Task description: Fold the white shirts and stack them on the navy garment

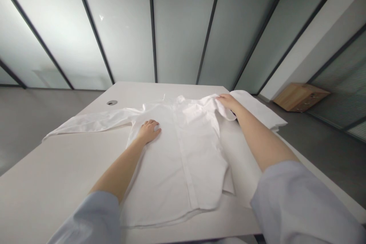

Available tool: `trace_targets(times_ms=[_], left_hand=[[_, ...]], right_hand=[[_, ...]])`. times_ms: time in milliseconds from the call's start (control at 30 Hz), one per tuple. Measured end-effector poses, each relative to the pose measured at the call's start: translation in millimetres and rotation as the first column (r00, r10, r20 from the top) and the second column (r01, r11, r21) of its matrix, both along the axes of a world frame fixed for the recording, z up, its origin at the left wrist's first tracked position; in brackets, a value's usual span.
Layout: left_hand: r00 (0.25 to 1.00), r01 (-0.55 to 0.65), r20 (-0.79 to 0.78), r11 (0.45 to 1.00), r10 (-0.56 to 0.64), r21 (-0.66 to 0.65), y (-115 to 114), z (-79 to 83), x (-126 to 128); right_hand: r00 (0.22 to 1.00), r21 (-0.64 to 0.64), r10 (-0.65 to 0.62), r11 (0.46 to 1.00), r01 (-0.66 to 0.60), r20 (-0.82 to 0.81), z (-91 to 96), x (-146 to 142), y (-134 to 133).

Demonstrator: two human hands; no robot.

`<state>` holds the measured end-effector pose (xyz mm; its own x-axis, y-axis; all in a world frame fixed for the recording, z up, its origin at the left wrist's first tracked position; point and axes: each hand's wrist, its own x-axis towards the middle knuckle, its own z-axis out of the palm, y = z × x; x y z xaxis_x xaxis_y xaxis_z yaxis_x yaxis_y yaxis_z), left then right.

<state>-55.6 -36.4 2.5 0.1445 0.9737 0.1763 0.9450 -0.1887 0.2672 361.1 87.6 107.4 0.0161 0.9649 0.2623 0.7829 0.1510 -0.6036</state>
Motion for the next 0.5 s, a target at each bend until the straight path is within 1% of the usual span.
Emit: trace_targets(times_ms=[33, 67, 100, 200, 300, 367, 433, 500], left_hand=[[1.0, 0.001, -0.005, 1.0, -0.001, -0.004, 1, -0.7, -1], [1.0, 0.002, -0.011, 1.0, -0.002, -0.008, 1, -1.6, -1], [1.0, 0.001, -0.02, 1.0, -0.001, -0.012, 2, -2.6, -3], [0.998, -0.015, -0.065, 0.999, 0.013, -0.033, 3, -5.3, -8], [0.993, -0.022, -0.113, 0.998, 0.016, -0.052, 1, -5.2, -12], [0.991, -0.024, -0.133, 0.999, 0.018, -0.047, 0, -3.1, -12], [0.989, -0.032, -0.149, 0.999, 0.025, -0.041, -2, -0.1, -10], [0.987, -0.041, -0.155, 0.998, 0.034, -0.046, -2, 2.2, -9]], right_hand=[[0.998, -0.067, 0.029, 0.997, -0.033, -0.051, -0.3, -4, -2], [0.997, -0.119, 0.017, 0.993, -0.026, -0.076, -2.7, -6, -6], [0.998, -0.129, -0.002, 0.992, -0.007, -0.069, -7.1, -6, -9], [0.991, -0.1, -0.109, 0.988, 0.117, 0.076, -31.0, 3, -20], [0.964, -0.172, -0.154, 0.966, 0.193, 0.215, -63.7, 12, -31], [0.932, -0.178, -0.2, 0.949, 0.261, 0.301, -82.8, 12, -36], [0.903, -0.155, -0.258, 0.933, 0.326, 0.344, -93.9, 10, -39], [0.902, -0.119, -0.305, 0.928, 0.354, 0.305, -94.3, 11, -38]])
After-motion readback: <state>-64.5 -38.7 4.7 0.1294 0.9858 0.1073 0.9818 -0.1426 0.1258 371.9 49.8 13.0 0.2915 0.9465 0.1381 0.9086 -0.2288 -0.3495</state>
